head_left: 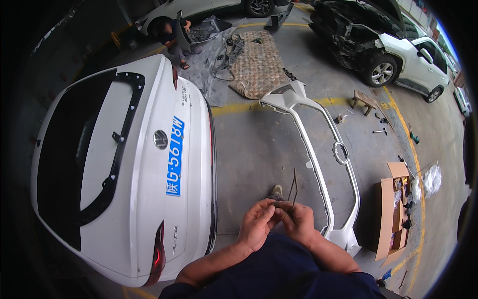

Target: The person retrieves a wrench and an impact driver from a tool cart, then kneels beside a white car to secure the front bumper cover near the wheel arch. They use the impact driver to tighten fasteners and a wrench to adjust components under the bumper.

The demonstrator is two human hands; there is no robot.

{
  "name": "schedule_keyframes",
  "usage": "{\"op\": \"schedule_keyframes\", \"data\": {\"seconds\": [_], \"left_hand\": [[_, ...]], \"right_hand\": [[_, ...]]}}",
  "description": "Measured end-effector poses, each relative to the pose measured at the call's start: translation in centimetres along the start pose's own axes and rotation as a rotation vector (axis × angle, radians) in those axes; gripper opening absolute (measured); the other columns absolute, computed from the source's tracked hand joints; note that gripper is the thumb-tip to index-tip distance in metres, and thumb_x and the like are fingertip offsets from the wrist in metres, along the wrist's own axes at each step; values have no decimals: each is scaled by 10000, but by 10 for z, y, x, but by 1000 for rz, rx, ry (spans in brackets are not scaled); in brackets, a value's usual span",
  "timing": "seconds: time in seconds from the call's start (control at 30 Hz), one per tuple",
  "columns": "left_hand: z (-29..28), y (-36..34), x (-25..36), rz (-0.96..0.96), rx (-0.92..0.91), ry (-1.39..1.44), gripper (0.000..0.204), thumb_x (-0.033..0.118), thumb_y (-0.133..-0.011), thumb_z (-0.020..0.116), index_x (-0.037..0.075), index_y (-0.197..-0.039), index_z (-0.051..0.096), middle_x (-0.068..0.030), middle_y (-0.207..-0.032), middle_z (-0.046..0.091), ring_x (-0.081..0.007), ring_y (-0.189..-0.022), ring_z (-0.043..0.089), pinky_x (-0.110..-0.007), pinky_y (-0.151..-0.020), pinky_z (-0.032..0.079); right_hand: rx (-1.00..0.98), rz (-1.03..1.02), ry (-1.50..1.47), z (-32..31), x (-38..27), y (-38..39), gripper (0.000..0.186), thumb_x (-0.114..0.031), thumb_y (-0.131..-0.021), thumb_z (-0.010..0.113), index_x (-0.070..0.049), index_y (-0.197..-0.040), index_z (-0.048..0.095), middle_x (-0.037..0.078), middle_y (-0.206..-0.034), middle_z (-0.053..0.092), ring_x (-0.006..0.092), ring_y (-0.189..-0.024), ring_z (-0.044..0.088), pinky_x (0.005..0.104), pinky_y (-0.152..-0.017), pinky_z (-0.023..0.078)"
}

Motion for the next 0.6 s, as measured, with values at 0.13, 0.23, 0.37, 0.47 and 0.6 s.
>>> {"op": "schedule_keyframes", "data": {"seconds": [0.13,0.23,0.37,0.47,0.6], "left_hand": [[-9,-86,42,-19,14,-5,159,125,-984,543,81,-1135,566,-56,-1065,637,-153,-984,619,-294,-878,516],[-8,-152,84,-13,78,-38,137,155,-983,554,92,-1099,592,-49,-1022,655,-134,-883,637,-260,-767,522],[17,-243,169,188,83,-174,155,201,-992,546,93,-1098,575,-82,-977,658,-130,-761,622,-250,-650,503],[47,-296,228,384,-12,-287,160,177,-987,554,60,-1096,561,-93,-958,639,-132,-728,590,-252,-646,490],[68,-370,285,602,-103,-517,170,125,-961,594,27,-1097,572,-92,-943,620,-125,-726,571,-249,-645,477]], "right_hand": [[-110,163,-139,7,33,-95,121,-122,-912,638,-15,-961,666,135,-799,685,190,-716,673,301,-635,509],[-54,208,-562,14,68,-163,199,-183,-982,575,5,-944,629,-1,-711,609,60,-619,526,229,-543,427],[-278,310,-797,3,81,-268,257,-262,-995,558,-25,-909,608,-43,-639,504,51,-547,443,225,-494,358],[-550,380,-879,-1,78,-331,309,-325,-991,555,-38,-887,604,-43,-605,455,59,-518,418,224,-475,328],[-636,428,-830,2,76,-404,290,-310,-988,563,-46,-876,608,-37,-604,458,62,-511,420,229,-472,333]]}}
Point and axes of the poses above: each hand's wrist, its own y-axis away from the middle knuckle, its own z-axis out of the palm, x = y × z, the point moved 7 cm from there along -y, towards the middle knuckle
